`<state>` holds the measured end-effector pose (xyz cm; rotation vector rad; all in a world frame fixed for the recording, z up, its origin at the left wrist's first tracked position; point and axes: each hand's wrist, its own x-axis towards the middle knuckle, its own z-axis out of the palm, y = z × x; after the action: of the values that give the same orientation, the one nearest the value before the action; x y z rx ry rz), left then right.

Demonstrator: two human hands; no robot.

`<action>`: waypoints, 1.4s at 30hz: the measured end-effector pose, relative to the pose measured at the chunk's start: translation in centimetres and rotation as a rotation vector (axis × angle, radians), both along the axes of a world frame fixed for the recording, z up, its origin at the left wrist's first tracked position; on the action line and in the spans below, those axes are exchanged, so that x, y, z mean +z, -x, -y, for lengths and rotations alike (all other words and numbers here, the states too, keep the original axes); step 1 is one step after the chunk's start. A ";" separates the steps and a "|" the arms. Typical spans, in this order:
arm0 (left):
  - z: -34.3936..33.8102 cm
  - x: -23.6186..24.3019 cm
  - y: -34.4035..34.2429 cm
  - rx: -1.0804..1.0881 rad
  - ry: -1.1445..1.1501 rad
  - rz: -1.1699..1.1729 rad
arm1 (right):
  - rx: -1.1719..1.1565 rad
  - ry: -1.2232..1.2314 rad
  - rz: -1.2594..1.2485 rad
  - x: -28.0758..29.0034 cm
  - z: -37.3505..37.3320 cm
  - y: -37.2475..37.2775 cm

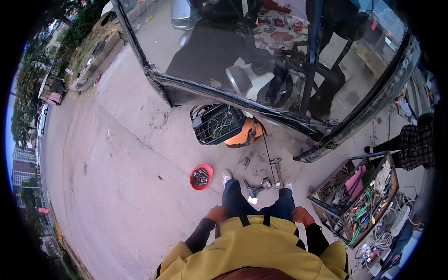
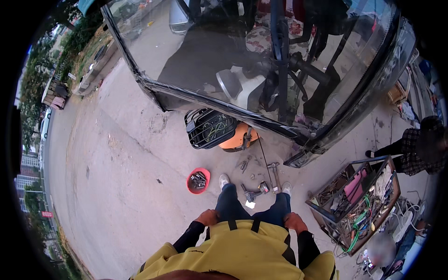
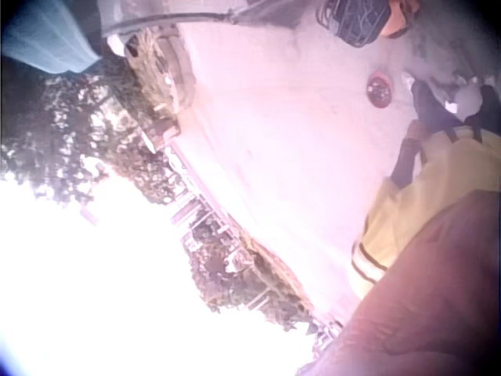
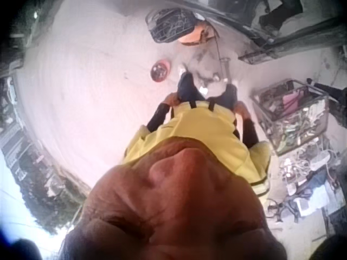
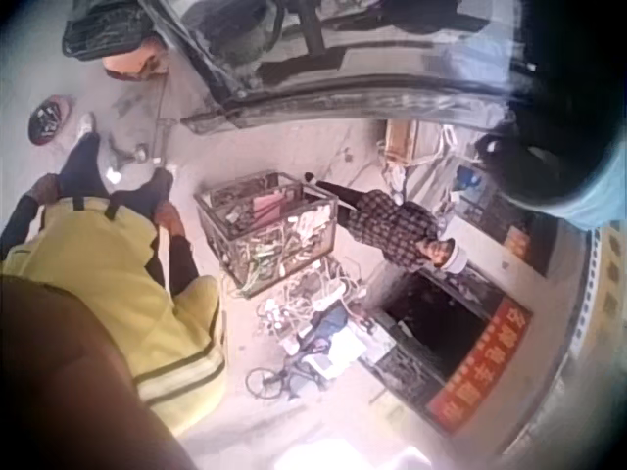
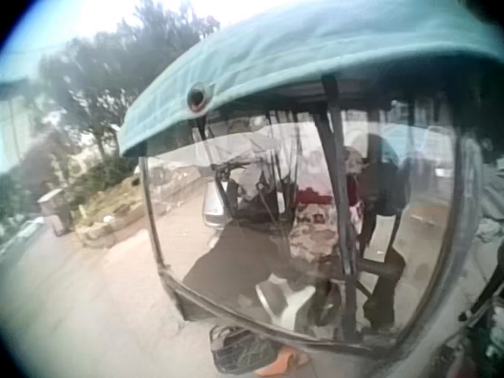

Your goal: The person prepares a cable by stripping and twisting wires, then routes it through the handlebar area of a scooter. They secure the cable with zip ties and adjust the handlebar controls.

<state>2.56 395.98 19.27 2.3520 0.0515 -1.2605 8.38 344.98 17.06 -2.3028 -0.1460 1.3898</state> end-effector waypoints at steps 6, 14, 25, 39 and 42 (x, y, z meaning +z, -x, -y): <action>-9.2 0.3 -0.7 -0.145 0.179 -0.114 | -0.398 -0.054 -0.209 3.0 -8.5 11.5; -12.3 1.8 -0.7 -0.228 0.130 0.020 | -0.898 -0.445 -0.739 9.2 -13.7 17.9; -11.2 6.5 -0.8 -0.312 0.175 -0.106 | -0.934 -0.558 -0.764 7.2 -16.4 26.1; -16.1 7.9 -14.6 -0.653 0.608 -0.720 | -0.870 -0.601 -0.924 1.9 -32.0 22.1; -15.6 7.2 -15.5 -0.758 0.527 -0.552 | -0.770 -0.613 -0.959 -0.1 -34.1 20.0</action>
<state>18.06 411.59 26.44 1.5372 -0.9467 -1.9346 -11.65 379.04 17.01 -0.8715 0.4876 1.5336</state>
